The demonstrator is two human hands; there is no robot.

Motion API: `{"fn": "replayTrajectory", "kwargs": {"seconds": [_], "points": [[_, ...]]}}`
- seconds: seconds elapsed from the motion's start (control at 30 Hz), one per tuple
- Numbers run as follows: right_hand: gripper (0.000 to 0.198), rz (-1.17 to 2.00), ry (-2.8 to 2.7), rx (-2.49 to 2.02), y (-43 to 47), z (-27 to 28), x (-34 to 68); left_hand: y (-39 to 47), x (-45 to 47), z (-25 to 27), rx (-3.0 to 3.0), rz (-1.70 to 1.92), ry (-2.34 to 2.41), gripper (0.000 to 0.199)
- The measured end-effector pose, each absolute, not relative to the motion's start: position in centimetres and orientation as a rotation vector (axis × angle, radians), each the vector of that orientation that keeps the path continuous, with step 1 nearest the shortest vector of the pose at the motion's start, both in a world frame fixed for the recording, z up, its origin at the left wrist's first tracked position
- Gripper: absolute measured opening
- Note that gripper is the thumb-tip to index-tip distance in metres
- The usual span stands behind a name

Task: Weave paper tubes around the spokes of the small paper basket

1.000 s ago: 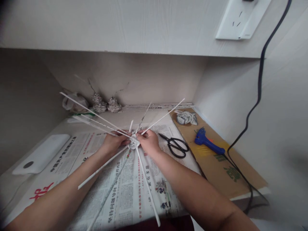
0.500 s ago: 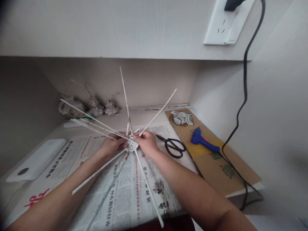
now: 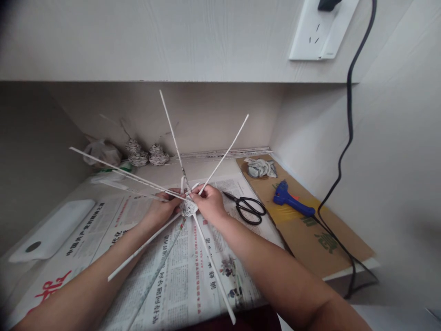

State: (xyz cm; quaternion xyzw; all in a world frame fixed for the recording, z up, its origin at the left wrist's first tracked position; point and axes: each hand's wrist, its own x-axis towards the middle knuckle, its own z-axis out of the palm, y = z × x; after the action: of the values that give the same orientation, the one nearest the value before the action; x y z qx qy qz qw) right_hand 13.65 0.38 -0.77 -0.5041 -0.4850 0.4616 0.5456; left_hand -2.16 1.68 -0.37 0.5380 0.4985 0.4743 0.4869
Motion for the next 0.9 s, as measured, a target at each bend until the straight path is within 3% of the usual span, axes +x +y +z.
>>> {"fn": "replayTrajectory", "kwargs": {"seconds": [0.2, 0.5, 0.9], "points": [[0.021, 1.056, -1.179, -1.227, 0.2, -0.5, 13.6, 1.4, -2.1, 0.3, 1.414, 1.143, 1.212, 0.023], [0.037, 1.425, -0.926, -1.001, 0.7, 0.0, 13.6, 1.6, -2.4, 0.3, 1.443, 1.129, 1.197, 0.022], [0.028, 1.133, -1.133, -1.202, 0.9, -1.3, 13.6, 1.6, -2.1, -0.3, 1.358, 1.217, 1.243, 0.033]]}}
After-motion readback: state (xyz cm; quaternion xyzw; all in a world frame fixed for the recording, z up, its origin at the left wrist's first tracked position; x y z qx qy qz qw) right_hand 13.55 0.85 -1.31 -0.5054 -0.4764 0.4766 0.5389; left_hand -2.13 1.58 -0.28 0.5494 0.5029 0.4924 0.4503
